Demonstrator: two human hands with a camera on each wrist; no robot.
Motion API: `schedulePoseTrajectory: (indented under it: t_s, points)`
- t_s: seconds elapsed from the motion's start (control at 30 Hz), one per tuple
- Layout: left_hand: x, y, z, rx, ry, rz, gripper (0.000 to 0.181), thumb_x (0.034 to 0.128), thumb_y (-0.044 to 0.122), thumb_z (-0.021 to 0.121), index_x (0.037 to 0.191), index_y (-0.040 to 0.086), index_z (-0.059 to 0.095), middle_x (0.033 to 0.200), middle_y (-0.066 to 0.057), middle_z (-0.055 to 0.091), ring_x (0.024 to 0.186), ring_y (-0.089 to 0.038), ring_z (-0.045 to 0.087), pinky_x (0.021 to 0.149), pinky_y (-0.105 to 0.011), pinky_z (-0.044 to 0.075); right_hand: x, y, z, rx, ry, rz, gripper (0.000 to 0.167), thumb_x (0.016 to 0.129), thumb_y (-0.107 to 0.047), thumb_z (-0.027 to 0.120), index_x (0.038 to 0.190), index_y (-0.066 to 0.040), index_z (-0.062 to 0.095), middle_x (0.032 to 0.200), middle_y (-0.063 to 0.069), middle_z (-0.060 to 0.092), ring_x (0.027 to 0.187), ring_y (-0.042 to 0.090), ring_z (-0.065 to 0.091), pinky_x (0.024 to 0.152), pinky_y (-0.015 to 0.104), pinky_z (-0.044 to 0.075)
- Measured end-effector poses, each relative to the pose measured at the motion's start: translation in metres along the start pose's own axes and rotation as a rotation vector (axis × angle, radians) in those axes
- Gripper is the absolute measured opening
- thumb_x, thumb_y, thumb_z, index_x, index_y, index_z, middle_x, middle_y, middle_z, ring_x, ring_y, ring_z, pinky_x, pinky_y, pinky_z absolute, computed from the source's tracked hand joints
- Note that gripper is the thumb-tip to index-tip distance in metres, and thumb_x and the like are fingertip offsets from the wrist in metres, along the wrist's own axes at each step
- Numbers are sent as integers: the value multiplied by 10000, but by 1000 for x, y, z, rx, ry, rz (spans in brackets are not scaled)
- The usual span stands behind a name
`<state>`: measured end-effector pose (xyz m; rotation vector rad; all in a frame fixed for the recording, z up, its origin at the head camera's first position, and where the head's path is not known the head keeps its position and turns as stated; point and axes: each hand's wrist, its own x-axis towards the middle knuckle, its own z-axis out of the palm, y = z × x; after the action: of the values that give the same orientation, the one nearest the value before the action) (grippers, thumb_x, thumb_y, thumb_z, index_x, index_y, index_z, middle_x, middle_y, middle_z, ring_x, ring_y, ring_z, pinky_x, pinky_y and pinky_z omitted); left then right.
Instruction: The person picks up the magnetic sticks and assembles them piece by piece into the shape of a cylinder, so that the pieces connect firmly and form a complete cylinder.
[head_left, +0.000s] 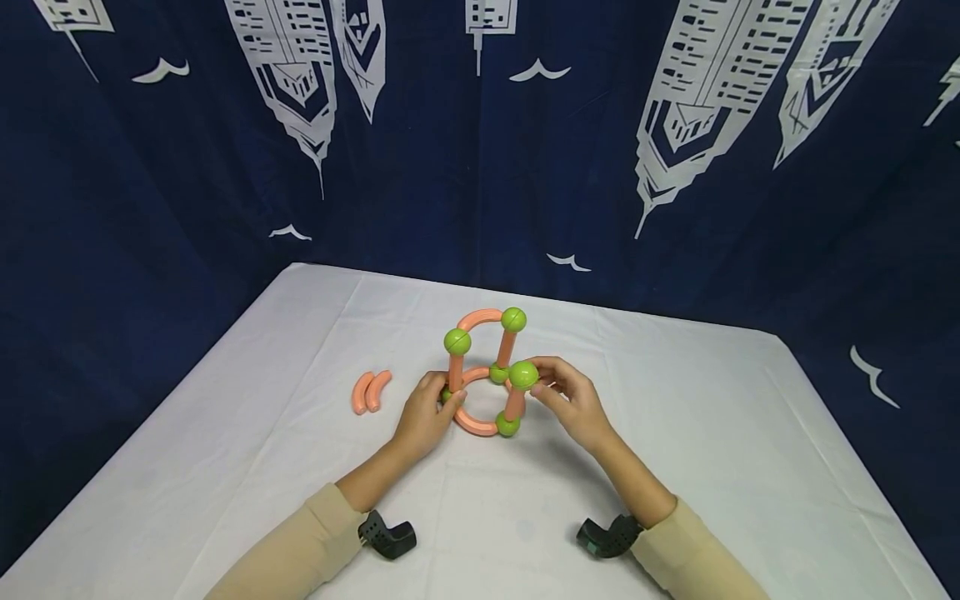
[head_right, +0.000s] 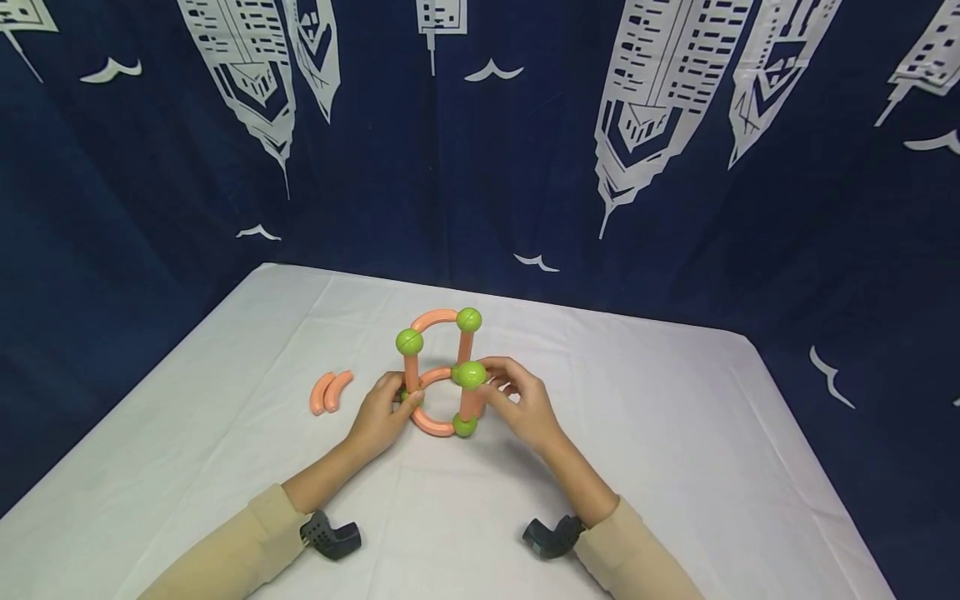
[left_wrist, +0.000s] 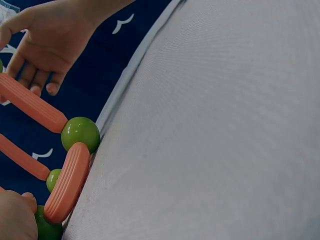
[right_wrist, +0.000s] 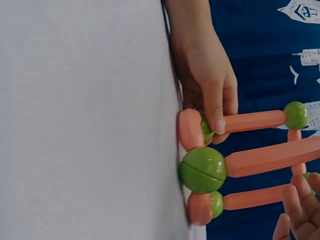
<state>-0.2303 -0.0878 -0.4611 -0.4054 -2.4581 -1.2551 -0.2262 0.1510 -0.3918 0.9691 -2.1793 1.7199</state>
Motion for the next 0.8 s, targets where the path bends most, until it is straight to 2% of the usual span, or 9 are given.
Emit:
schedulePoseTrajectory:
  t_s: [0.07,0.17,0.33,0.43,0.53,0.67,0.8]
  points:
    - [0,0,0,0,0,5,153,943,160,653,1019,39,596,985,-89,551,770,-169,483,666,-315,423,-1,4,0,51,-8,27,261,936,39,489,1166,131,570,1011,1,658,894,99,603,778,239,488]
    - [0,-1,0,1,3,12,155,943,159,652,1020,36,596,984,-91,551,774,-173,486,670,-318,426,-1,11,1,76,6,124,268,942,33,441,1152,134,573,1013,-3,658,883,112,601,786,258,498]
    - [0,-1,0,5,5,20,163,944,163,652,1021,31,596,992,-98,556,779,-178,493,670,-319,432,2,18,2,-72,49,265,219,932,13,518,1113,63,629,1011,103,667,892,158,597,766,269,478]
    - [0,-1,0,4,7,18,164,943,165,654,1022,32,598,997,-97,558,781,-177,492,670,-315,429,8,10,3,-163,48,307,194,933,-18,588,1097,76,632,1014,182,659,905,245,592,763,314,462]
    - [0,0,0,-1,6,13,158,941,155,656,1024,32,599,993,-93,556,781,-176,489,668,-312,426,13,17,5,-210,42,346,233,914,-40,644,1105,92,623,1024,207,653,929,303,581,785,363,456]
    - [0,0,0,-3,4,8,151,938,138,655,1027,29,599,983,-90,549,781,-174,483,670,-309,422,17,53,8,-220,46,360,274,881,-69,689,1128,42,641,1044,153,664,947,254,575,804,358,454]
    - [-1,0,0,-3,6,10,147,936,136,655,1023,31,600,980,-88,548,781,-172,483,673,-310,422,23,67,13,-213,26,358,330,847,-75,719,1151,28,643,1099,158,664,1022,274,587,872,398,463]
